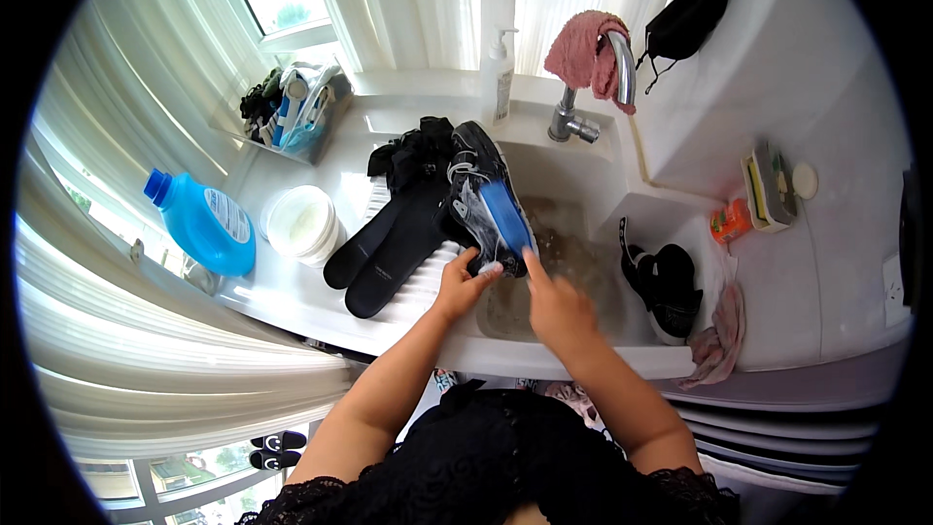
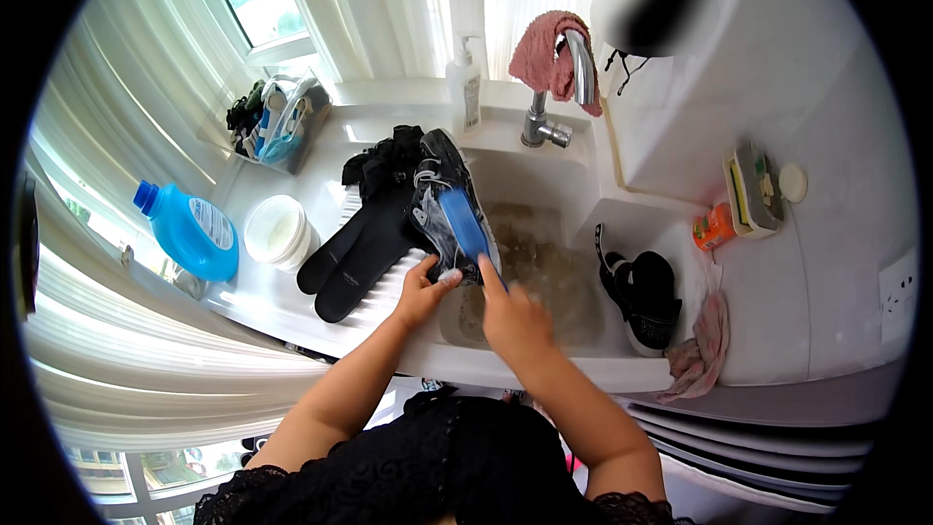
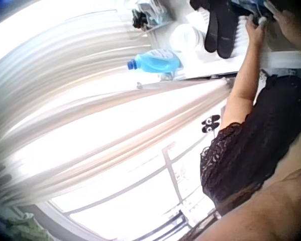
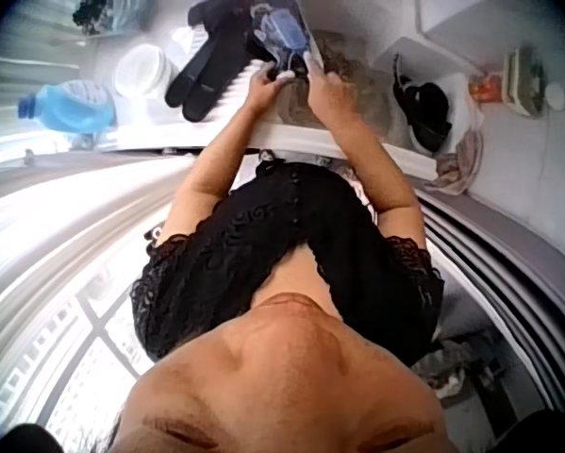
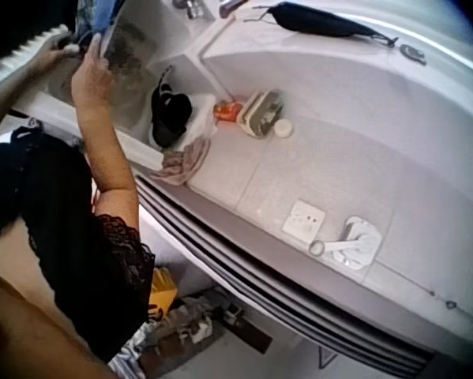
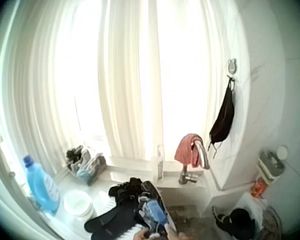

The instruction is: The person scrubs a black sneaker with a blue brush in a sink filled with soapy water. They rotate the shoe to clean the sole, sides, and interior, then rinse it under the faucet. The person repeats the process on the second sneaker.

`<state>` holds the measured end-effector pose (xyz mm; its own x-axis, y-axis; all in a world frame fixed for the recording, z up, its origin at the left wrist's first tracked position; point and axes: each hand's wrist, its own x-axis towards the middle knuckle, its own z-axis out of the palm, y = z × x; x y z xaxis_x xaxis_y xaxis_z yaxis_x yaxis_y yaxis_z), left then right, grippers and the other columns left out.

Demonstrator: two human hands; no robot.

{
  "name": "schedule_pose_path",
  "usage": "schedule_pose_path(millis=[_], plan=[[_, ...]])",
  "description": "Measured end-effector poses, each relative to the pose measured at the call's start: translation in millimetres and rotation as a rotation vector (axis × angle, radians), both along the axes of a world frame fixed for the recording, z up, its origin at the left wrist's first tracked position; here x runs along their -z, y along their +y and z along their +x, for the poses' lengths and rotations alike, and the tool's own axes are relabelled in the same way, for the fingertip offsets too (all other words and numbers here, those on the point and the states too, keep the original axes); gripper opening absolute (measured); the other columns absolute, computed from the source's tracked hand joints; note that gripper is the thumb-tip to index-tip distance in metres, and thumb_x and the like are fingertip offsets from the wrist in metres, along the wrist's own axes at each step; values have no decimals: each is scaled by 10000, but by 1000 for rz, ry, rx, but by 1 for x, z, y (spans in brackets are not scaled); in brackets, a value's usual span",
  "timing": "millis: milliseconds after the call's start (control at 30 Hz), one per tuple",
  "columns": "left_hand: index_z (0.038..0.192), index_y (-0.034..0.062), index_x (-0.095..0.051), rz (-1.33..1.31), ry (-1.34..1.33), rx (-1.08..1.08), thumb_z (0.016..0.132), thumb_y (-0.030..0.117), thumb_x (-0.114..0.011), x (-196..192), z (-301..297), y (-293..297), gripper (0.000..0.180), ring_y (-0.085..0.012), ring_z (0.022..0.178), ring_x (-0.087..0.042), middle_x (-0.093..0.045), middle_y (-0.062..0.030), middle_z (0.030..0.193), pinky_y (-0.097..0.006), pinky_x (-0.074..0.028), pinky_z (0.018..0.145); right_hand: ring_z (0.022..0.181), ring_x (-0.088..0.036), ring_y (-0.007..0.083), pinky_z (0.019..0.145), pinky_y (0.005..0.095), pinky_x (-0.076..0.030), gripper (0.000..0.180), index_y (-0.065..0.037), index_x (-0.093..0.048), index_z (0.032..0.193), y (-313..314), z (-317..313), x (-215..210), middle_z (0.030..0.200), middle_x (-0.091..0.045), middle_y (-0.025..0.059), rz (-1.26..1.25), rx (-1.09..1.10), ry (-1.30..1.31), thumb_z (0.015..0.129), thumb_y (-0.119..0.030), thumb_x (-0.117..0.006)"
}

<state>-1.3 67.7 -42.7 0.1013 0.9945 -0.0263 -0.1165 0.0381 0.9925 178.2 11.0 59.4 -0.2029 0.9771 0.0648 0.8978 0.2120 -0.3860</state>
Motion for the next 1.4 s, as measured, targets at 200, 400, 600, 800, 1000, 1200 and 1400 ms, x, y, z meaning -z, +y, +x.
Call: schedule_pose_path(millis=[200,400,600,800,1000,1200,1400], plan=[[1085,-11,-596,-35,66,41,844,134,-710,-10,-2,-4,303,-39,747,-538,-633,5,877,-200,-436,636,705,-623,405,642,505,-495,446,-181,-445,1365,21,-4,-9,749,-619,212,-16,65,63,924,-203,-507],[1064,-19,-593,-71,-161,28,845,120,-703,-16,-3,-2,282,-62,805,-568,-642,-16,917,-204,-445,697,698,-621,413,639,512,-493,444,-189,-443,1367,32,-14,-5,755,-620,221,20,75,27,927,-207,-498],[1038,0,-602,-11,64,26,840,152,-715,-6,-2,-1,274,-35,709,-514,-621,12,829,-203,-415,618,695,-620,414,650,511,-494,424,-188,-466,1352,19,-1,-3,758,-622,209,23,86,90,929,-223,-488],[1031,-10,-593,-45,-24,42,847,136,-706,-13,-1,-1,261,-44,748,-528,-621,8,853,-207,-430,648,743,-628,424,654,516,-500,408,-192,-433,1362,87,-16,-1,805,-627,215,76,79,42,957,-242,-423],[1088,-17,-585,-51,-43,65,851,115,-701,-15,-3,-4,295,-65,840,-564,-630,-20,948,-212,-450,739,767,-627,414,687,475,-490,471,-161,-456,1372,8,18,8,835,-637,241,-23,55,247,906,-147,-523],[1078,-26,-586,-85,-113,81,850,109,-696,-24,-1,0,287,-60,813,-564,-636,-15,938,-209,-451,708,743,-601,447,665,505,-466,391,-150,-511,1313,107,-11,0,800,-621,265,99,110,322,928,-217,-496],[1047,-18,-594,-51,-68,45,852,126,-699,-12,-7,-3,265,-57,811,-562,-635,-5,917,-204,-444,701,699,-617,399,652,500,-470,427,-166,-503,1335,-4,14,0,754,-616,231,73,49,251,910,-199,-539]])
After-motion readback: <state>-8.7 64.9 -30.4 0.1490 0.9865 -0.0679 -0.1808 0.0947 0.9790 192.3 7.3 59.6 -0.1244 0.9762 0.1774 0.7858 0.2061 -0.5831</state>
